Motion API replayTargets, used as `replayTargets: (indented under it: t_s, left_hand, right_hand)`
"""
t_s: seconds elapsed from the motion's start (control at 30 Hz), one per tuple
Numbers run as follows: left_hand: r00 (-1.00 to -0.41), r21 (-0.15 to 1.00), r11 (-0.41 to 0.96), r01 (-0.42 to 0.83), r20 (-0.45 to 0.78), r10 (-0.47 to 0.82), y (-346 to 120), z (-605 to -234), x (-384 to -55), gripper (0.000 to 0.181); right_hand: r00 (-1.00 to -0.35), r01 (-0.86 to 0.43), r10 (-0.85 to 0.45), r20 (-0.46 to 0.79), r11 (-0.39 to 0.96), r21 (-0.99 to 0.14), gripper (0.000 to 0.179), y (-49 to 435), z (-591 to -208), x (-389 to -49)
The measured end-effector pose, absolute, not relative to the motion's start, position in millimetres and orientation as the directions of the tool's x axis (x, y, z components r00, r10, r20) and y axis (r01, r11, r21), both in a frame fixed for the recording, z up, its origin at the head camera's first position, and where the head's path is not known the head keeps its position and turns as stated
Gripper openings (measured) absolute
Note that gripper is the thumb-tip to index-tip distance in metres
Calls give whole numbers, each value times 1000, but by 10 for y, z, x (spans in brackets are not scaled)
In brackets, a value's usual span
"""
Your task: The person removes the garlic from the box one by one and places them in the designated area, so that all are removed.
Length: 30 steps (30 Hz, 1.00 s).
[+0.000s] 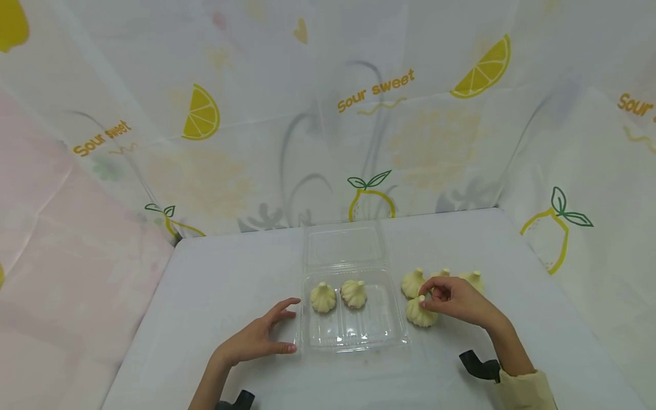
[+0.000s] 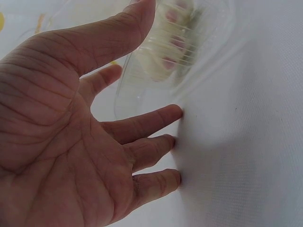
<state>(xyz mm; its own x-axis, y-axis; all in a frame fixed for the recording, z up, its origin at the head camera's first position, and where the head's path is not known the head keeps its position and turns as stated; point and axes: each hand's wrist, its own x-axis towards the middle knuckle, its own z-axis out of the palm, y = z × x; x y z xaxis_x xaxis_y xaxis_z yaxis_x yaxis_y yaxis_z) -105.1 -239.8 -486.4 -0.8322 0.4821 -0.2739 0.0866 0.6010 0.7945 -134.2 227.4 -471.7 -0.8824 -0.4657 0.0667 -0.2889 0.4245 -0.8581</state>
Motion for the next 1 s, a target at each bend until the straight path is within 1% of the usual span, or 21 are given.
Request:
replayTargets:
  t_s: [0.33, 0.7, 1.0]
  left_hand:
    - [-831, 795, 601, 82, -279, 482, -2398, -4850, -1052, 87]
    - [-833, 789, 607, 97, -269, 483, -2405, -4858, -1037, 87]
    - [-836, 787, 607, 105, -261, 482, -2404, -4852, -1029, 87]
  right_hand:
    - [-869, -317, -484, 100, 390, -864, 17, 2260, -4681, -1329]
    - [-883, -331, -452, 124, 413, -848, 18, 2216, -4619, -1326]
    - [-893, -304, -441, 92, 438, -846, 17, 2124, -4532, -1358]
